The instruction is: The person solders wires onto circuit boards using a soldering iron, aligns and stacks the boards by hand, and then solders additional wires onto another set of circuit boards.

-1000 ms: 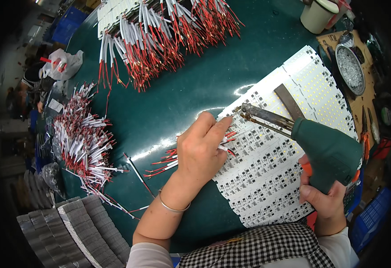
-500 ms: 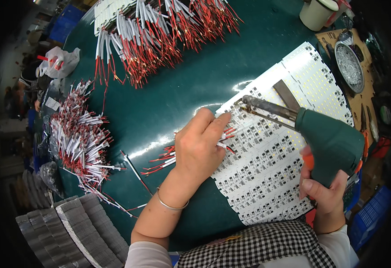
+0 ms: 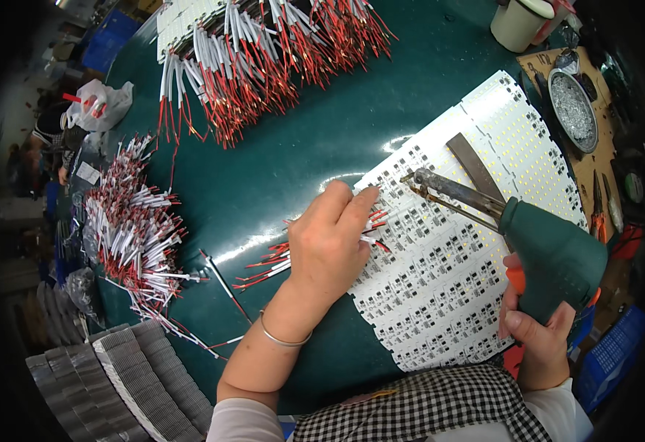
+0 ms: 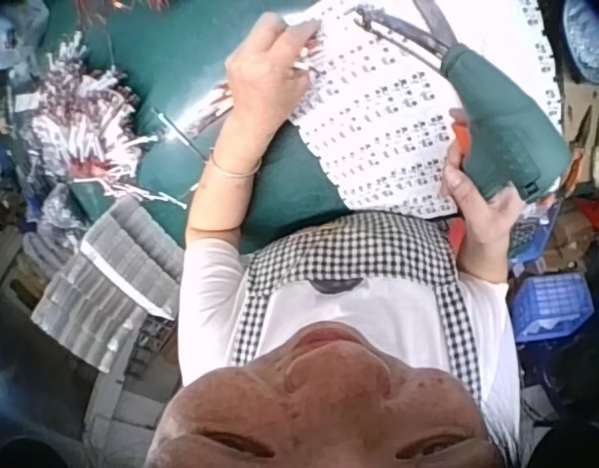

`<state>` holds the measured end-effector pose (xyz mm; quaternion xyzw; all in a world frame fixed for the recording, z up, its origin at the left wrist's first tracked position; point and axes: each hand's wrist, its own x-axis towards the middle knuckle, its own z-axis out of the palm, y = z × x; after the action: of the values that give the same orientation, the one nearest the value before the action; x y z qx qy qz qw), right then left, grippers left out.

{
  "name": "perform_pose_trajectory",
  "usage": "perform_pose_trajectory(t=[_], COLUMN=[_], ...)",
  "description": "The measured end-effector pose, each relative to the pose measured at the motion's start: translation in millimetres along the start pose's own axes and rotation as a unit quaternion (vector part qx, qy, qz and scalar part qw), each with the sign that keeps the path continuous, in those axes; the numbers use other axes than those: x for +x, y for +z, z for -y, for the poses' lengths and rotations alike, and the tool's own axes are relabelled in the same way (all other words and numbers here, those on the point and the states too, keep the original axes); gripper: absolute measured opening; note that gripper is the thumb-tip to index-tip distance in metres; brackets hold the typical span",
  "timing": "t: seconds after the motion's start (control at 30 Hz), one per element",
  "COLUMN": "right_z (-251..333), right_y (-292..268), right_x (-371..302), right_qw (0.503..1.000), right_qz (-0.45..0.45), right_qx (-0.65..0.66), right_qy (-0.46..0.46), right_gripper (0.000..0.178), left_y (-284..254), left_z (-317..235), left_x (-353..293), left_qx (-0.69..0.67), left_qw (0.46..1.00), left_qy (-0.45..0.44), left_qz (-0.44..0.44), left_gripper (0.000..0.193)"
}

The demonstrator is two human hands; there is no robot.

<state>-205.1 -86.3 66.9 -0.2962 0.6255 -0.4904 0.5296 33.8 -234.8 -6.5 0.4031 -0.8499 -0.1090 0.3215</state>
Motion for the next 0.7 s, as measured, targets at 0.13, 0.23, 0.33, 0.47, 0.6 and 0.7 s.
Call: perform_pose_trajectory(t=[0.13,0.23,0.33,0.47,0.6,0.7], right_z=[-9,-17,-29,-33,-33,-28], right_y=[-4,-9,-19,-21,-17,-10], right_x=[-2,-4,-4,-5,-3,-1], right_qw=[0.999,0.996,0.985,0.981,0.98,0.979], right_qz=[0.025,0.049,0.114,0.124,0.13,0.134], right_qx=[-0.026,-0.036,-0.084,-0.098,-0.109,-0.116], right_qy=[-0.027,-0.06,-0.103,-0.114,-0.099,-0.096], right_gripper=[0.07,0.066,0.064,0.062,0.057,0.053], left_y=[3,3,4,5,5,8], left_z=[2,12,15,16,16,17], left_x=[0,0,1,2,2,1], left_qx=[0.005,-0.073,-0.099,-0.099,-0.1,-0.102], left_qw=[1.0,0.997,0.995,0.995,0.995,0.994], left_qy=[-0.005,0.013,0.022,0.025,0.026,0.033], left_qz=[0.003,0.008,0.002,0.0,-0.004,-0.014], left_gripper=[0.048,0.048,0.046,0.044,0.042,0.043])
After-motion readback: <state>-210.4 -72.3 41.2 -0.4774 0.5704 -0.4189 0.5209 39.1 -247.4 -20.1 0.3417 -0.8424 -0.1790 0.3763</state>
